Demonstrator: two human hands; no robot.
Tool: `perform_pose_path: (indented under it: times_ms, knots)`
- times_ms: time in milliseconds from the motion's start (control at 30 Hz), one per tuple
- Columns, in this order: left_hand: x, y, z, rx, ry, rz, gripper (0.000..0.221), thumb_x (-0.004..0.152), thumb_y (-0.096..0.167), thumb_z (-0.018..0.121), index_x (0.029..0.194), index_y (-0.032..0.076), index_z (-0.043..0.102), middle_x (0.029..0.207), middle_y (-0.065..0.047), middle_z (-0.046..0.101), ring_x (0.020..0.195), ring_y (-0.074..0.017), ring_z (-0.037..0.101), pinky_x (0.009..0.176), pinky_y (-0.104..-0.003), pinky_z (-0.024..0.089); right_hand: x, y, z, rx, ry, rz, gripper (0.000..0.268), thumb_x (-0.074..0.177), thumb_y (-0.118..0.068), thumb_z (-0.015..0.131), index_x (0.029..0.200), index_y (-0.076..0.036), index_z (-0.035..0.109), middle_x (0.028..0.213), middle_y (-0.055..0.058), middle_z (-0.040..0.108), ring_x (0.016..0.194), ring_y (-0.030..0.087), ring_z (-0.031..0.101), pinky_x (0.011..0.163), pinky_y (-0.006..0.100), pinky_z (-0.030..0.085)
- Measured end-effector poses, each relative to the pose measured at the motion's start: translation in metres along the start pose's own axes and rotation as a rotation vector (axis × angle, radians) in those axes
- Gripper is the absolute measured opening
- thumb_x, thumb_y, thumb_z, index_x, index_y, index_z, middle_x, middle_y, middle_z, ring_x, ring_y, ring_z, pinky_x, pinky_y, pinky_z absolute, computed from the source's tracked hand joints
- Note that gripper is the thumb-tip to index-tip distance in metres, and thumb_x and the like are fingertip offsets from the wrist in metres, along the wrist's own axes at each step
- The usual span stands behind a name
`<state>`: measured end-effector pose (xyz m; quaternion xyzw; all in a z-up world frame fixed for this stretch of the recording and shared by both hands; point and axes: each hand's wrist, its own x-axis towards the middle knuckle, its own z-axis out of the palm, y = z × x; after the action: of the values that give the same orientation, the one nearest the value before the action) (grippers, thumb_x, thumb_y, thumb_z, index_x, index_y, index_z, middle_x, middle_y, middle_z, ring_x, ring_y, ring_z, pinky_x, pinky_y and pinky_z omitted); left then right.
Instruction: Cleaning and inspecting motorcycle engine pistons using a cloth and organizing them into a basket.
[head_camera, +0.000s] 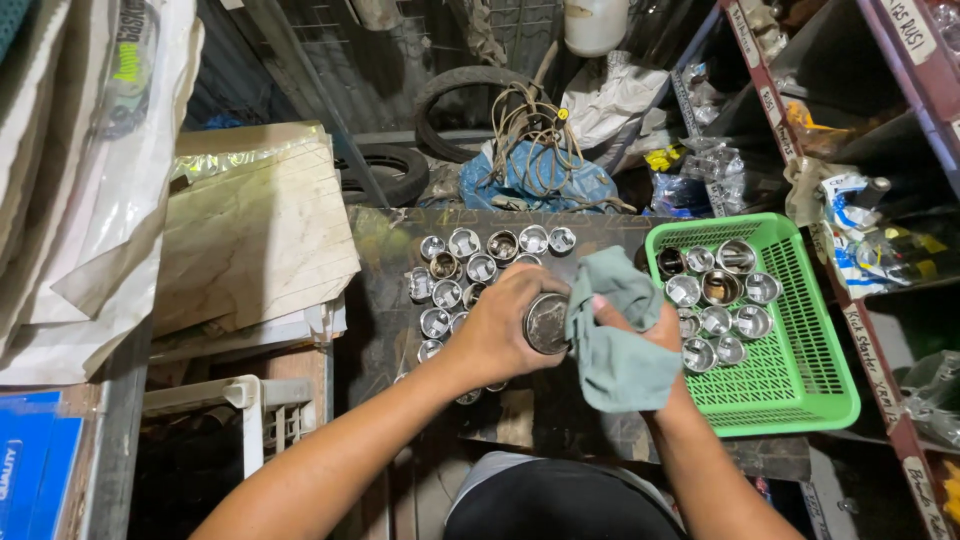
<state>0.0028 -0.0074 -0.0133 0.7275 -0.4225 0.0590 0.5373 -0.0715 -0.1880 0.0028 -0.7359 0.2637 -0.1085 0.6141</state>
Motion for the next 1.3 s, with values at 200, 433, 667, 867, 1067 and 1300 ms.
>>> perform_pose_path:
  times_ms: [200, 433, 667, 867, 1067, 1300]
  knots:
    - [0.003, 0.007, -0.001, -0.071, 0.023, 0.000, 0.051, 0.059, 0.023, 0.085, 0.106, 0.010, 0.069, 0.101, -0.007, 0.075, 0.100, -0.0332, 0.071, 0.092, -0.042, 0.057, 0.015, 0.011, -0.013, 0.081, 0.084, 0.017, 0.012, 0.092, -0.023, 0.081, 0.093, -0.014, 0.074, 0.082, 0.000, 0.072, 0.072, 0.011, 0.061, 0.066, 0.029, 0.054]
    - [0.003, 0.006, -0.002, -0.093, 0.011, -0.010, 0.052, 0.059, 0.021, 0.086, 0.107, 0.010, 0.068, 0.103, -0.008, 0.075, 0.101, -0.0336, 0.070, 0.092, -0.044, 0.057, -0.005, 0.004, -0.006, 0.337, 0.113, -0.150, 0.031, 0.090, -0.017, 0.078, 0.119, -0.012, 0.066, 0.106, 0.002, 0.073, 0.095, 0.011, 0.066, 0.093, 0.031, 0.055]
    - [0.004, 0.012, -0.008, -0.099, -0.013, 0.019, 0.053, 0.060, 0.019, 0.086, 0.107, 0.006, 0.066, 0.104, -0.011, 0.073, 0.103, -0.0362, 0.069, 0.093, -0.046, 0.056, -0.011, 0.015, -0.012, 0.175, 0.002, -0.232, 0.015, 0.092, -0.017, 0.076, 0.105, -0.009, 0.073, 0.094, 0.000, 0.069, 0.084, 0.011, 0.058, 0.084, 0.032, 0.052]
    - [-0.001, 0.004, -0.003, 0.044, -0.042, 0.069, 0.059, 0.053, 0.013, 0.087, 0.106, 0.001, 0.063, 0.102, -0.015, 0.068, 0.103, -0.0382, 0.066, 0.093, -0.046, 0.056, -0.027, 0.005, 0.006, -0.183, -0.096, -0.659, 0.013, 0.077, -0.009, 0.084, 0.087, -0.011, 0.076, 0.090, 0.002, 0.073, 0.078, 0.018, 0.064, 0.080, 0.034, 0.053]
    - [-0.005, 0.009, 0.004, 0.089, -0.080, -0.001, 0.054, 0.056, 0.015, 0.085, 0.103, -0.001, 0.066, 0.095, -0.017, 0.068, 0.099, -0.0383, 0.066, 0.087, -0.045, 0.057, -0.030, -0.011, 0.015, -0.364, -0.007, -1.001, 0.017, 0.075, 0.005, 0.069, 0.081, -0.011, 0.074, 0.083, 0.006, 0.066, 0.072, 0.032, 0.066, 0.071, 0.037, 0.057]
    - [-0.010, 0.009, 0.005, -0.019, -0.233, -0.110, 0.057, 0.049, 0.016, 0.083, 0.102, 0.001, 0.070, 0.092, -0.017, 0.071, 0.096, -0.0385, 0.068, 0.086, -0.046, 0.057, -0.035, 0.013, 0.006, -0.217, -0.125, -0.937, 0.030, 0.071, -0.001, 0.063, 0.090, -0.014, 0.081, 0.081, 0.005, 0.070, 0.069, 0.030, 0.068, 0.069, 0.037, 0.059]
